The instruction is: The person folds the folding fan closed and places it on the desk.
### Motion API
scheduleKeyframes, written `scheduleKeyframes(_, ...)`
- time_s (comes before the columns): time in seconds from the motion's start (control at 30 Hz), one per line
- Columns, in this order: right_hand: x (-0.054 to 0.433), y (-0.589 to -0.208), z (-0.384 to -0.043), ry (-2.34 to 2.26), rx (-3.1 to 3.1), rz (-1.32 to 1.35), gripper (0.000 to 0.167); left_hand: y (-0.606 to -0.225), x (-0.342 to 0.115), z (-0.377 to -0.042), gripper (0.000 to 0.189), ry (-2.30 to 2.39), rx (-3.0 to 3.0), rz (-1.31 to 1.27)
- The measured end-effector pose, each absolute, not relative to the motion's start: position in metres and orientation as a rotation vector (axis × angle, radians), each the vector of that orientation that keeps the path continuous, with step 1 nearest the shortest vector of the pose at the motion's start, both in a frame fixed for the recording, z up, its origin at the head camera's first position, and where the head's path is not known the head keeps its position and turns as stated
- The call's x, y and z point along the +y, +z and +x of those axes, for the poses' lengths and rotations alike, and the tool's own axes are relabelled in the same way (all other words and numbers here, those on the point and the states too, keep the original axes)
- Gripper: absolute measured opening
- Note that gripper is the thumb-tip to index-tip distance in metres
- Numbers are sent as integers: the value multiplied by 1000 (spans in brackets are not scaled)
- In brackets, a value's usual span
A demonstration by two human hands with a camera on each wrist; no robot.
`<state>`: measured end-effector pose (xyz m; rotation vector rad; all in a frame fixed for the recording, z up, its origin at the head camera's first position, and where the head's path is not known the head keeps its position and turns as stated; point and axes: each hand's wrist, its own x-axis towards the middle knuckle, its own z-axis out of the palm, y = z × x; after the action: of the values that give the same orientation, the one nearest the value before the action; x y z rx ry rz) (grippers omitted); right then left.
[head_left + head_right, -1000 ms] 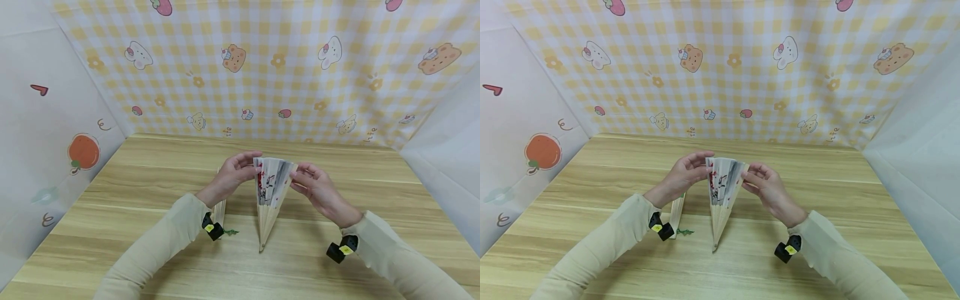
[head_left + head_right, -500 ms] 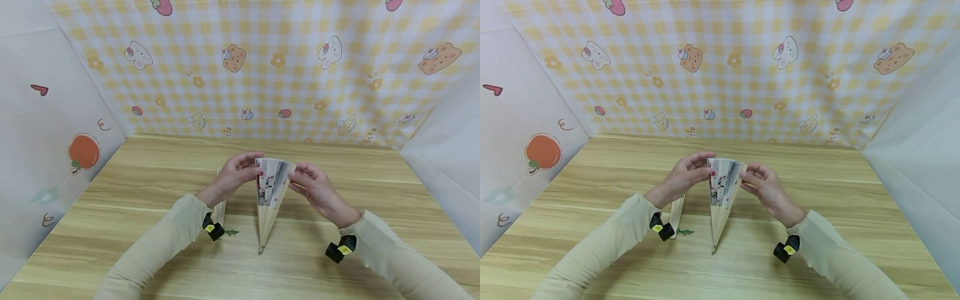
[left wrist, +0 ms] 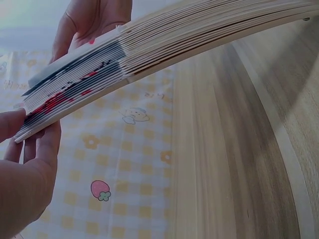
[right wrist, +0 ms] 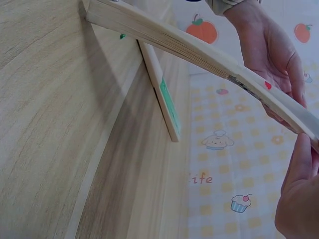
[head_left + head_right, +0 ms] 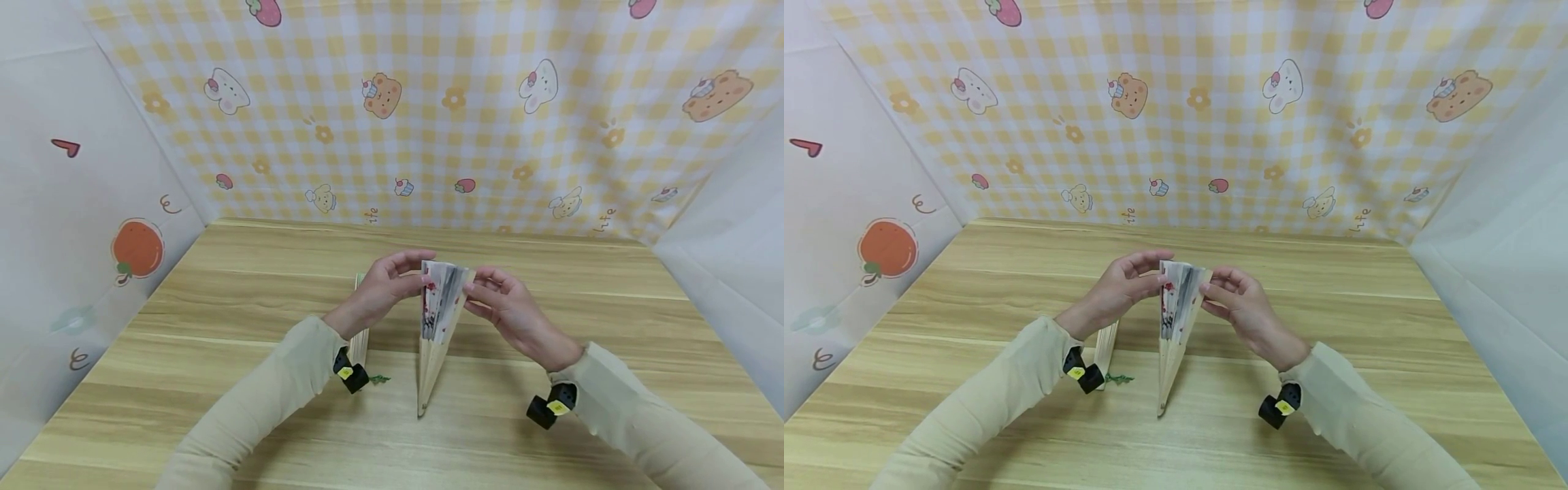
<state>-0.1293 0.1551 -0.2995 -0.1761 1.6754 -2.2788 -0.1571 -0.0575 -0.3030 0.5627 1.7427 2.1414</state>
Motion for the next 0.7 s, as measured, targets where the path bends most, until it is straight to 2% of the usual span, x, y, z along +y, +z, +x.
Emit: scheduleKeyframes(0.7,152,-300,-128,-2209,1670,-259,9,-304,-56,-156,36,2133,1735,509)
